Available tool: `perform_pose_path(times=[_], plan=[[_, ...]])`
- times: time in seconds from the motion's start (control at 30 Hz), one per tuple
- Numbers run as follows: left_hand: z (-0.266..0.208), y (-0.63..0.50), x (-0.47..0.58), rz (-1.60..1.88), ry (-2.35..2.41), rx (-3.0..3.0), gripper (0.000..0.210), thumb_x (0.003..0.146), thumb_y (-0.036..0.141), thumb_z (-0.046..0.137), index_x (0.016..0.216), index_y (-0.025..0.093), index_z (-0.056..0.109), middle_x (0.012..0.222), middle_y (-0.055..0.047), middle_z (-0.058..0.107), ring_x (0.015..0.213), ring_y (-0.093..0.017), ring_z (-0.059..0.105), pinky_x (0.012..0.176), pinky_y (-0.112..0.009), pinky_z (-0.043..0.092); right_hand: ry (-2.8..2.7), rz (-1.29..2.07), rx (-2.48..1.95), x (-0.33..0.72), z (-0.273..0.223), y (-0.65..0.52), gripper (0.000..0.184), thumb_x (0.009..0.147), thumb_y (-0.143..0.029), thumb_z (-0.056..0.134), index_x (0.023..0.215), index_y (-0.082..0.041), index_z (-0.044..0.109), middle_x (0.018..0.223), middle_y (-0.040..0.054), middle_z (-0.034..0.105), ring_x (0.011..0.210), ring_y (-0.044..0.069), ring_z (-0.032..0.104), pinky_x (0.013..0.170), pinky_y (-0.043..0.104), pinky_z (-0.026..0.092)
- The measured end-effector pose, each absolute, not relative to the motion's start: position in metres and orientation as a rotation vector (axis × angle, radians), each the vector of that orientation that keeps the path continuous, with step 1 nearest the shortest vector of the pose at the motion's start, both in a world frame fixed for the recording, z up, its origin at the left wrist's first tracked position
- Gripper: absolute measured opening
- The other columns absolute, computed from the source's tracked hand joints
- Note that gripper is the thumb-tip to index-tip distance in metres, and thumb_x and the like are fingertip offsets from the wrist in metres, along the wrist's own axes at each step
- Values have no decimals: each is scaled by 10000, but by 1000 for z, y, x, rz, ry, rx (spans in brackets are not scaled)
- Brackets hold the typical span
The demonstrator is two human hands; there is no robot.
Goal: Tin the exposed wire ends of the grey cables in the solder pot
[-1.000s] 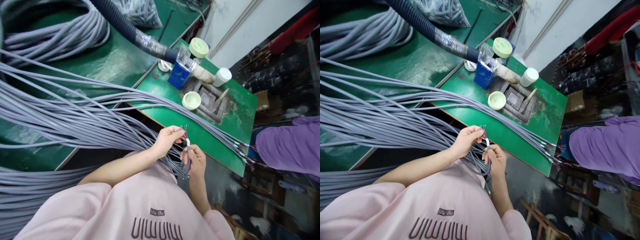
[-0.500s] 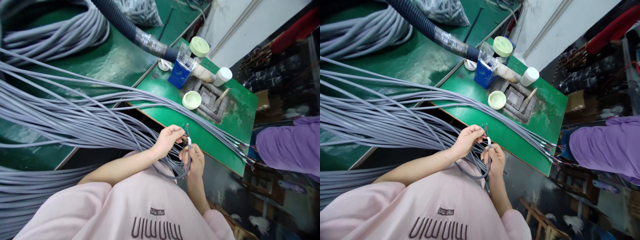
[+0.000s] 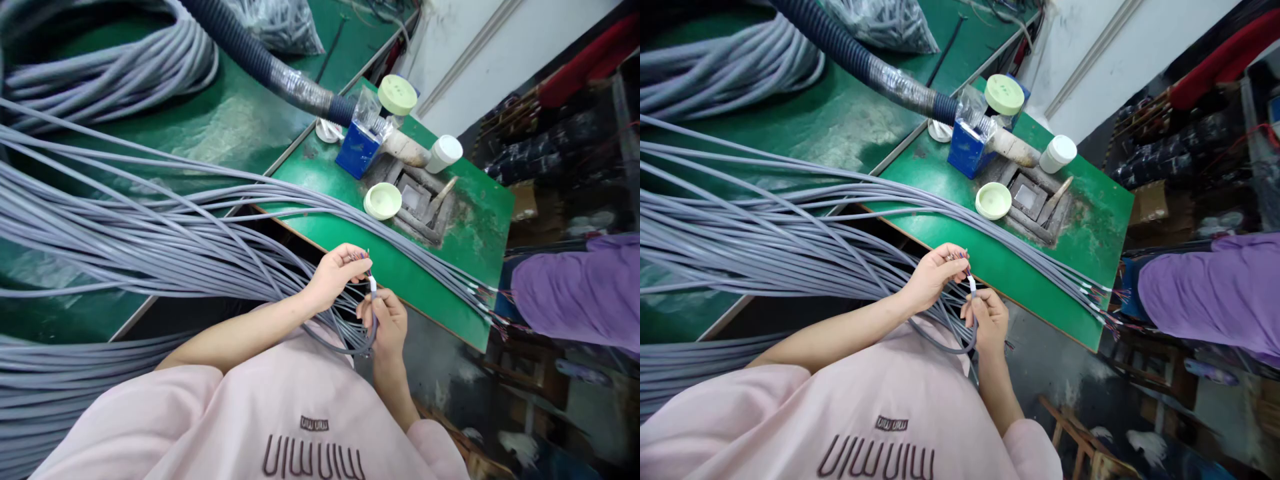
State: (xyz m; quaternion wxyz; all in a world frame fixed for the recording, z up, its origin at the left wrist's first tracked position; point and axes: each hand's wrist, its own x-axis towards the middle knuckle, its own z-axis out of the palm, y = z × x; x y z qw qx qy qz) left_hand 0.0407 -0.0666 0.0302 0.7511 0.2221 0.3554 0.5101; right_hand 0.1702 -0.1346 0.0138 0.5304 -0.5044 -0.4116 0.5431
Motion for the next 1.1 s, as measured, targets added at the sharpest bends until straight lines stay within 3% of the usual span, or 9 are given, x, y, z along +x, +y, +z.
perform_pose_path(times=[0.23, 0.4, 0.6, 0.8, 1.1], plan=[[29, -65, 40, 1131, 808, 508, 266, 654, 333, 772, 743, 148, 603, 603, 38, 613, 532, -50, 535, 539, -171, 418, -1056, 1202, -1301, 171, 11, -138, 146, 858, -319, 616, 791, -189, 624, 456, -70, 513, 422, 89, 486, 484, 230, 384], [25, -67, 39, 1134, 800, 510, 254, 661, 345, 774, 732, 140, 641, 649, 8, 657, 530, -55, 531, 531, -189, 415, -1066, 1190, -1300, 174, 12, -137, 128, 861, -310, 607, 808, -194, 621, 470, -65, 531, 464, 100, 523, 529, 241, 437], [24, -73, 40, 1049, 792, 534, 258, 648, 363, 786, 747, 142, 696, 710, -11, 683, 578, -70, 554, 555, -204, 432, -1142, 1202, -1343, 178, 31, -118, 117, 854, -308, 609, 914, -210, 628, 624, -37, 640, 480, 82, 547, 478, 205, 423], [23, -75, 39, 1080, 815, 574, 260, 622, 362, 806, 729, 148, 704, 683, -2, 671, 567, -71, 543, 560, -211, 440, -1254, 1121, -1420, 171, 48, -98, 80, 836, -267, 617, 811, -196, 644, 601, -41, 623, 456, 67, 534, 478, 199, 430], [19, -78, 35, 1161, 853, 775, 189, 695, 333, 762, 740, 162, 695, 707, -1, 688, 644, -105, 594, 638, -238, 473, -1255, 1185, -1471, 169, 52, -91, 97, 799, -242, 609, 718, -189, 613, 555, -48, 611, 442, 73, 540, 469, 199, 427]])
